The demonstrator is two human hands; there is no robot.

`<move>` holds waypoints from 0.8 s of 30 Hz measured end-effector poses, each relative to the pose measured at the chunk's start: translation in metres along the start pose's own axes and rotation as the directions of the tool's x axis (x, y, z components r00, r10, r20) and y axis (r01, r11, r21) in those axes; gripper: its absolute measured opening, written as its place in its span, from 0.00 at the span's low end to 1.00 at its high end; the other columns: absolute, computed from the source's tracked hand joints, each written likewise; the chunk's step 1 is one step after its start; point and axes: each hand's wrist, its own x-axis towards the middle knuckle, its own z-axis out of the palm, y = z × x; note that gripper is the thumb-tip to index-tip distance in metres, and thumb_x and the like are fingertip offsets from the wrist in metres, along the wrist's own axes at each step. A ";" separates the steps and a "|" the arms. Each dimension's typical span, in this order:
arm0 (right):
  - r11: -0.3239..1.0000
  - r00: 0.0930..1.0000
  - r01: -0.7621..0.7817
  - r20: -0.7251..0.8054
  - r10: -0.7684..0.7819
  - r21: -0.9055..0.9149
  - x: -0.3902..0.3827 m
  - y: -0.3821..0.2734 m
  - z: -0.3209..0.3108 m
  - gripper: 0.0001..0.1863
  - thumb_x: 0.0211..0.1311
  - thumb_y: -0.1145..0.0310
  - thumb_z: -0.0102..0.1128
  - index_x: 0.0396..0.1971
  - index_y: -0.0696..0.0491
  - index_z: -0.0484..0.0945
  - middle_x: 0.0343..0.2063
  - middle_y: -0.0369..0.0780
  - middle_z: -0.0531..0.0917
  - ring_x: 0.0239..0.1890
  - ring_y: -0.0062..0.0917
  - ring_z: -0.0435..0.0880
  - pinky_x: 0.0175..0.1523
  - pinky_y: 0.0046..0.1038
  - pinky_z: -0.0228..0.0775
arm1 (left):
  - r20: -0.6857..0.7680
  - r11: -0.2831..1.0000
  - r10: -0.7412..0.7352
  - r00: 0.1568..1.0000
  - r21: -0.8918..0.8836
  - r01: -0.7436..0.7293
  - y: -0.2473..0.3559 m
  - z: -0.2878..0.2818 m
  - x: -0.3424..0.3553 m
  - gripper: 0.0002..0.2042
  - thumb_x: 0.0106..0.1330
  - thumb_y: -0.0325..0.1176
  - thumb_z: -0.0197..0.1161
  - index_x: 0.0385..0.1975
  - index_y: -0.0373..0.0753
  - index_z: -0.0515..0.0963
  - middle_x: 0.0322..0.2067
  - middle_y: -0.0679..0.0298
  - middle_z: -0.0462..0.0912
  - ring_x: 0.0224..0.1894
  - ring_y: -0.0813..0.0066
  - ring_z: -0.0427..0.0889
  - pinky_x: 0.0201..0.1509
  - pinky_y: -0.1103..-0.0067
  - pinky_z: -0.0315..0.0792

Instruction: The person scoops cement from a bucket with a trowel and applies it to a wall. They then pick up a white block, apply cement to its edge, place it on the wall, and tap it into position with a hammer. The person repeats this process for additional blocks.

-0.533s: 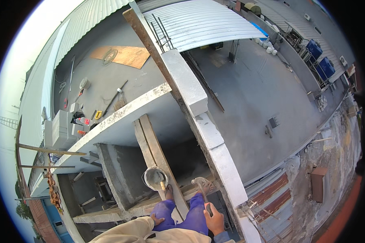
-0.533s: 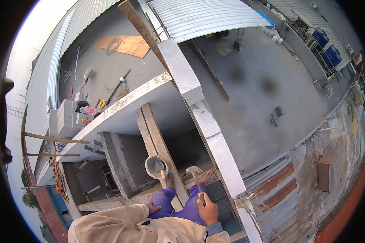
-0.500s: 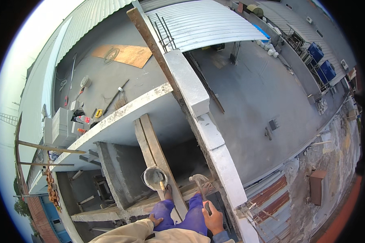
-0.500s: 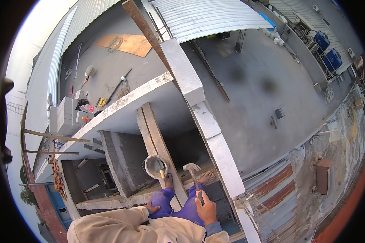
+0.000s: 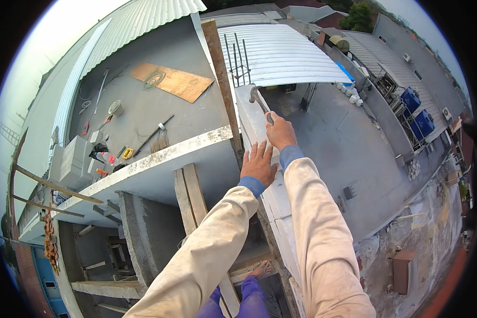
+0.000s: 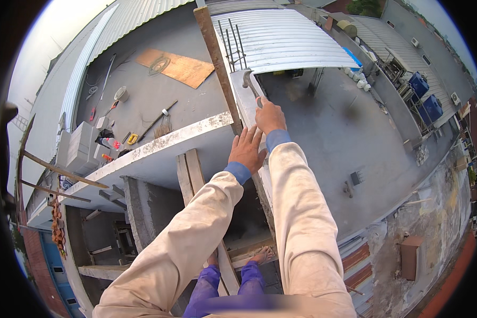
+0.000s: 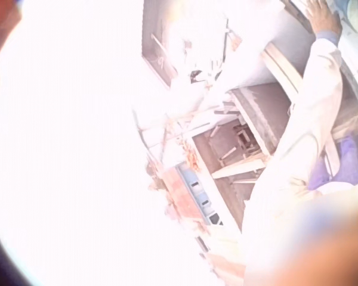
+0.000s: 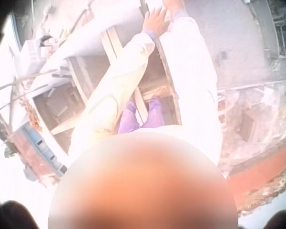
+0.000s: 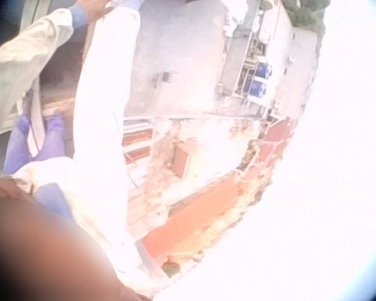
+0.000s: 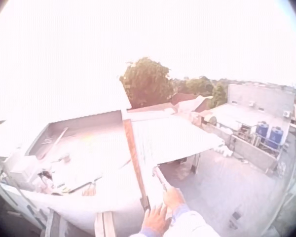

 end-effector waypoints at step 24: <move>0.996 0.993 -0.082 0.080 0.084 -0.025 0.024 0.001 0.007 0.25 0.73 0.61 0.59 0.69 0.38 0.75 0.50 0.49 0.87 0.55 0.48 0.86 0.61 0.46 0.78 | -0.048 0.974 0.091 0.995 0.212 -0.079 -0.002 0.022 0.047 0.12 0.72 0.36 0.57 0.50 0.45 0.82 0.50 0.60 0.83 0.58 0.64 0.83 0.79 0.45 0.52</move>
